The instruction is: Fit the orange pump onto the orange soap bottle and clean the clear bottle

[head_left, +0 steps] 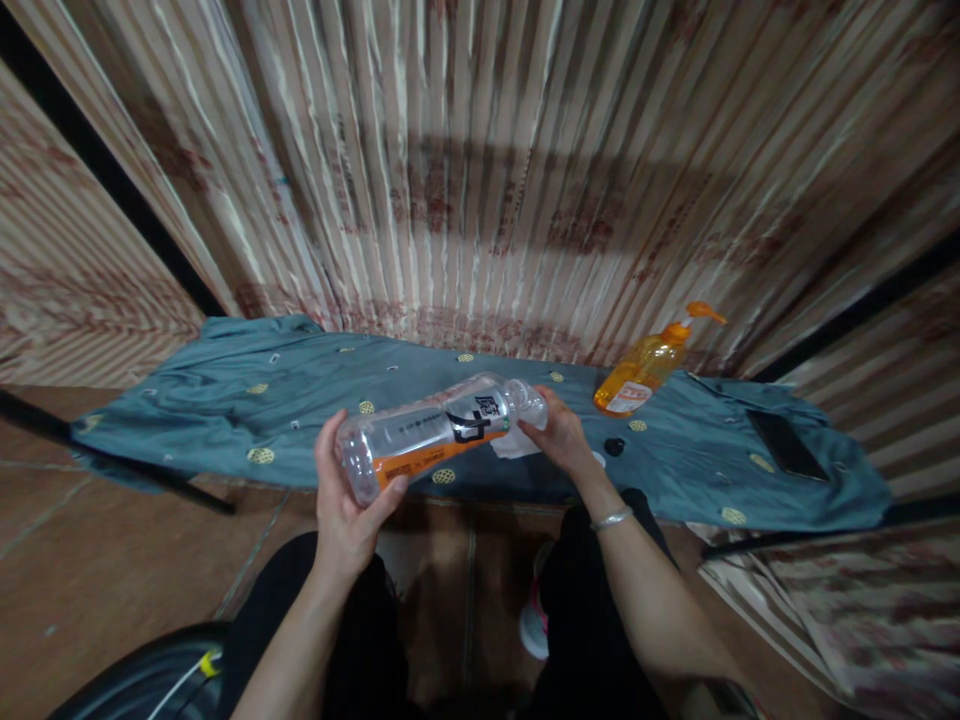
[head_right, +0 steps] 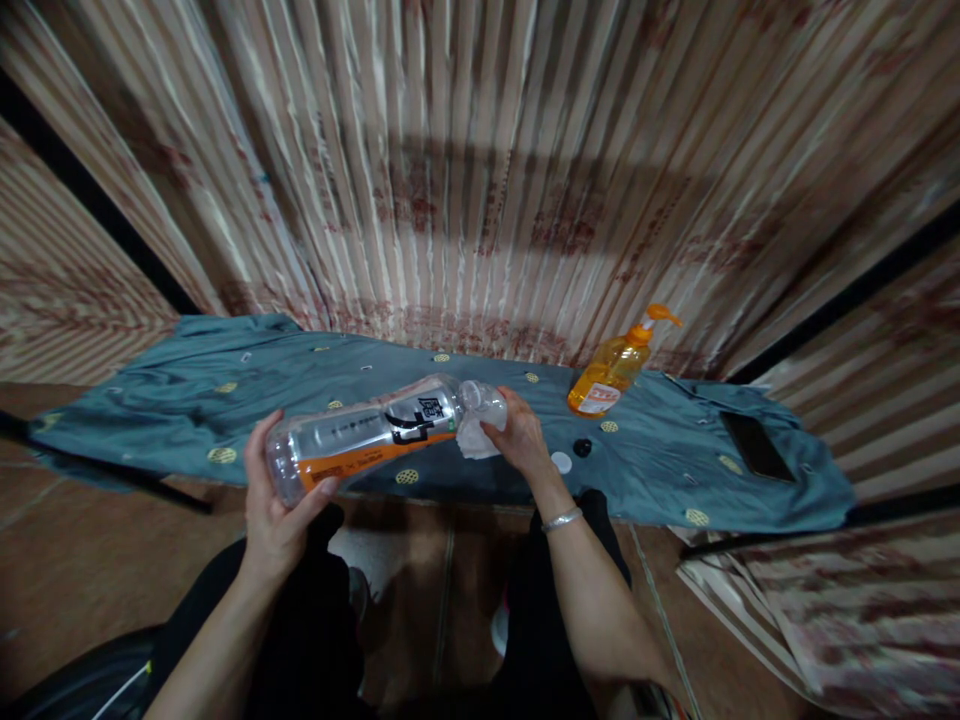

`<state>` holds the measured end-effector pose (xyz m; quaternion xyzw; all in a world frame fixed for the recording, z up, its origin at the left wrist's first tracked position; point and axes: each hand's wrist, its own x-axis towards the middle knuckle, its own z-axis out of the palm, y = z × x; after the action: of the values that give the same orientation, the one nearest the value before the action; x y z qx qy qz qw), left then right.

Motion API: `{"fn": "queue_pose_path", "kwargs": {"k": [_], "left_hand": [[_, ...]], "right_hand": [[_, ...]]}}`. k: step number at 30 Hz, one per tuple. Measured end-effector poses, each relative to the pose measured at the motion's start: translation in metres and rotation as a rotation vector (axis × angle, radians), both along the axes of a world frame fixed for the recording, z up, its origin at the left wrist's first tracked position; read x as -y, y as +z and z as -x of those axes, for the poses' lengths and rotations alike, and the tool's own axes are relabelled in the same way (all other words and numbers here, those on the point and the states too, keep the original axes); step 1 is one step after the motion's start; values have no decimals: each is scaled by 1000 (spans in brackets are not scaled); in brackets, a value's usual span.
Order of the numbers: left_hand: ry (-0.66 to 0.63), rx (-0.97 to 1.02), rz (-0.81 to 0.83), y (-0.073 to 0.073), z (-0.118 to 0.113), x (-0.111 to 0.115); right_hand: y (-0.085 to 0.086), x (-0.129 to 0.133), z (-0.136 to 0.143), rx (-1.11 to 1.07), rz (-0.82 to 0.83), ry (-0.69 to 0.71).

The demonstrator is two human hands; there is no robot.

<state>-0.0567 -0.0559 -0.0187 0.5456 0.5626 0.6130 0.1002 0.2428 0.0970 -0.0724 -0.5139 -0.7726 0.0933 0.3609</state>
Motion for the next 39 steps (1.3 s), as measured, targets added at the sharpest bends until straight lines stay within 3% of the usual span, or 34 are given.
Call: {"fn": "queue_pose_path", "kwargs": {"k": [39], "left_hand": [[12, -34, -63, 3, -1, 0]], "right_hand": [[3, 2, 1, -21, 9, -9]]}}
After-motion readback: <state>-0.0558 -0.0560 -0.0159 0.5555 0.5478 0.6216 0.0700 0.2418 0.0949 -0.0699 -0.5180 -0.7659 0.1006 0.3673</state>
